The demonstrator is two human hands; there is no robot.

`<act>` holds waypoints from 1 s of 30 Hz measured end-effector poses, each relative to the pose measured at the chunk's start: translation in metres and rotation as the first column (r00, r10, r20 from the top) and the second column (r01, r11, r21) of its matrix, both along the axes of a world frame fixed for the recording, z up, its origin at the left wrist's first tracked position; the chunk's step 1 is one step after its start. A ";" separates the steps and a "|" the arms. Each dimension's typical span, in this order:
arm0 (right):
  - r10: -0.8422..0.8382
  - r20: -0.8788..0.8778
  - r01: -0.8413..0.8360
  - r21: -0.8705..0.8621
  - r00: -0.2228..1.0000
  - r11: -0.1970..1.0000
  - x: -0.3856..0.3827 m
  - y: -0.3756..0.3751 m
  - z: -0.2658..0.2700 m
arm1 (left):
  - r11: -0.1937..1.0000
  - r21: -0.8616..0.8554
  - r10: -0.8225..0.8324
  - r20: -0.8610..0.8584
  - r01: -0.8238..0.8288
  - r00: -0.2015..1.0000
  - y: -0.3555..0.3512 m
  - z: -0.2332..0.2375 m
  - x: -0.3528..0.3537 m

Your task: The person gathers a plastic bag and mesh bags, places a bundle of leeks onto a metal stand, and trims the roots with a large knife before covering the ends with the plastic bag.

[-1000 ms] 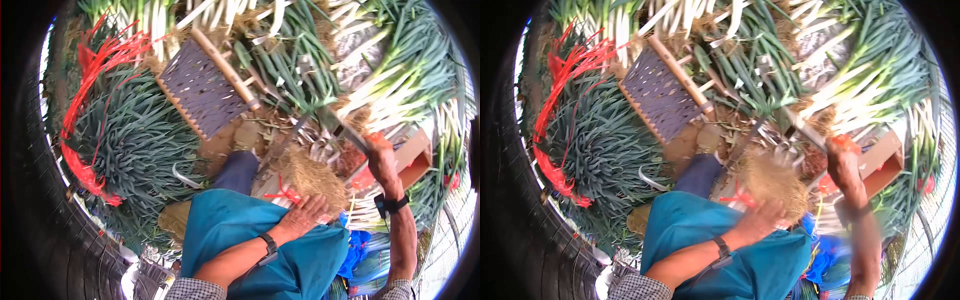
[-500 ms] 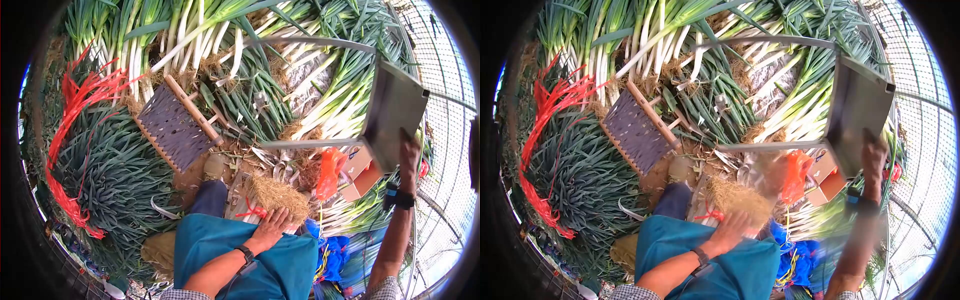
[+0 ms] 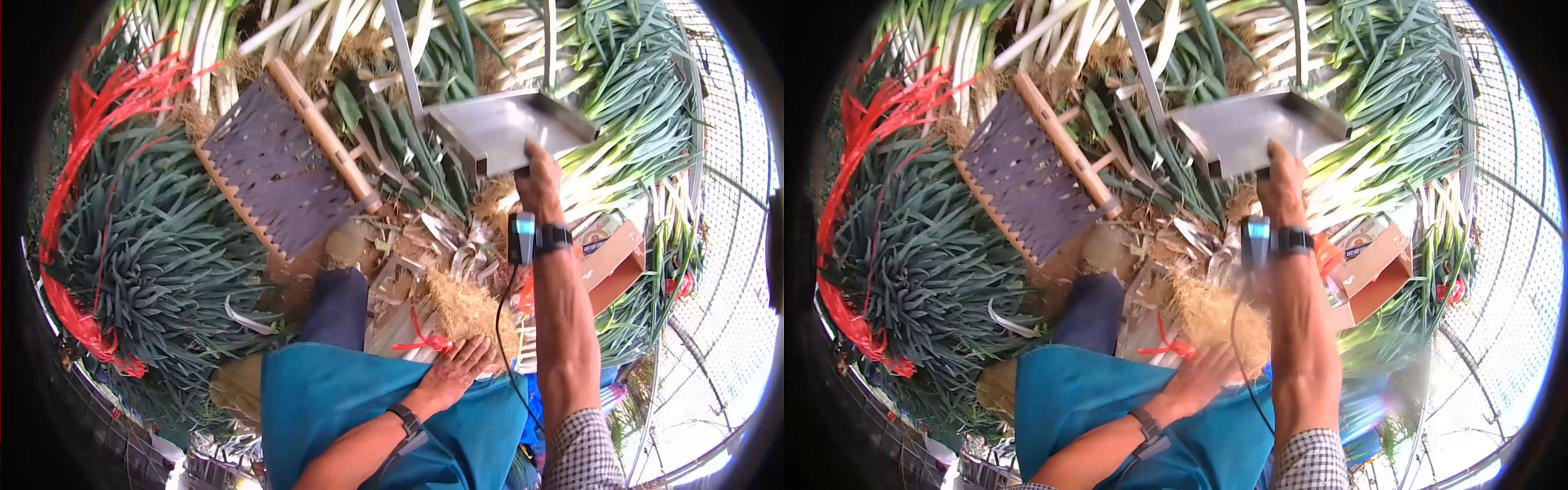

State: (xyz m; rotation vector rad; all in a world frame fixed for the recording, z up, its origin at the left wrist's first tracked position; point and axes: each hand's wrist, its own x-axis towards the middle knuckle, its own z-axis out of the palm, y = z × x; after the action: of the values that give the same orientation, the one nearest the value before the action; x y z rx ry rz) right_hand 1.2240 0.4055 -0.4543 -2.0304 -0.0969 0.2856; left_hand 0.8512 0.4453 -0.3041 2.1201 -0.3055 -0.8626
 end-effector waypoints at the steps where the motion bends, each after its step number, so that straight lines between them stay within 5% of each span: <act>1: 0.162 0.135 -0.140 -0.163 0.977 0.977 0.006 0.007 -0.005 | 0.998 -0.017 0.061 0.053 -0.060 0.997 -0.002 0.001 -0.005; 2: 0.508 0.315 -0.333 -0.470 0.802 0.818 0.017 0.020 0.008 | 0.993 -0.033 0.119 0.101 -0.116 0.988 0.001 0.001 0.000; 4: 0.557 0.461 -0.452 -0.325 0.691 0.830 0.036 0.051 0.007 | 0.984 -0.050 0.174 0.153 -0.168 0.973 0.009 0.001 0.007; 5: 0.460 0.191 -0.466 -0.017 0.867 0.885 0.039 0.065 0.003 | 0.985 -0.053 0.173 0.158 -0.166 0.972 0.011 0.001 0.010; 6: 0.377 -0.251 -0.271 0.371 0.891 0.888 0.047 0.069 -0.004 | 0.985 -0.053 0.170 0.170 -0.164 0.971 0.010 0.003 0.010; 7: 0.225 -0.651 0.215 0.524 0.725 0.824 0.054 0.072 -0.011 | 0.988 -0.042 0.154 0.188 -0.149 0.970 0.008 0.002 0.007; 15: 0.334 -0.560 0.052 0.563 0.759 0.825 0.021 -0.022 0.089 | 0.997 0.074 0.004 0.176 -0.017 0.984 0.000 0.004 0.008; 20: -0.131 -0.594 0.366 0.293 0.794 0.883 -0.087 -0.193 0.145 | 0.972 0.213 -0.130 0.132 0.100 0.983 -0.014 0.011 0.003; 22: -0.352 -0.627 0.541 0.134 0.695 0.830 -0.162 -0.272 0.130 | 0.949 0.270 -0.200 0.122 0.161 0.972 -0.016 0.006 -0.002; 24: -0.390 -0.761 0.671 0.080 0.519 0.737 -0.240 -0.324 0.114 | 0.941 0.284 -0.216 0.092 0.183 0.972 -0.019 0.011 -0.001; 26: -0.276 -0.917 0.790 0.063 0.286 0.609 -0.305 -0.341 0.082 | 0.924 0.319 -0.242 0.061 0.210 0.968 -0.025 0.015 0.005; 30: 0.043 -0.998 0.725 0.068 0.053 0.685 -0.370 -0.298 0.035 | 0.928 0.307 -0.250 0.085 0.214 0.964 -0.026 0.015 0.001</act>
State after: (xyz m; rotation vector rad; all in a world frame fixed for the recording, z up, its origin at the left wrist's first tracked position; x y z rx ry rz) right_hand 0.8544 0.1071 -0.4197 -0.7653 1.1038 1.0710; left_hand 0.8524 0.4196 -0.2894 2.4568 -0.5298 -0.9637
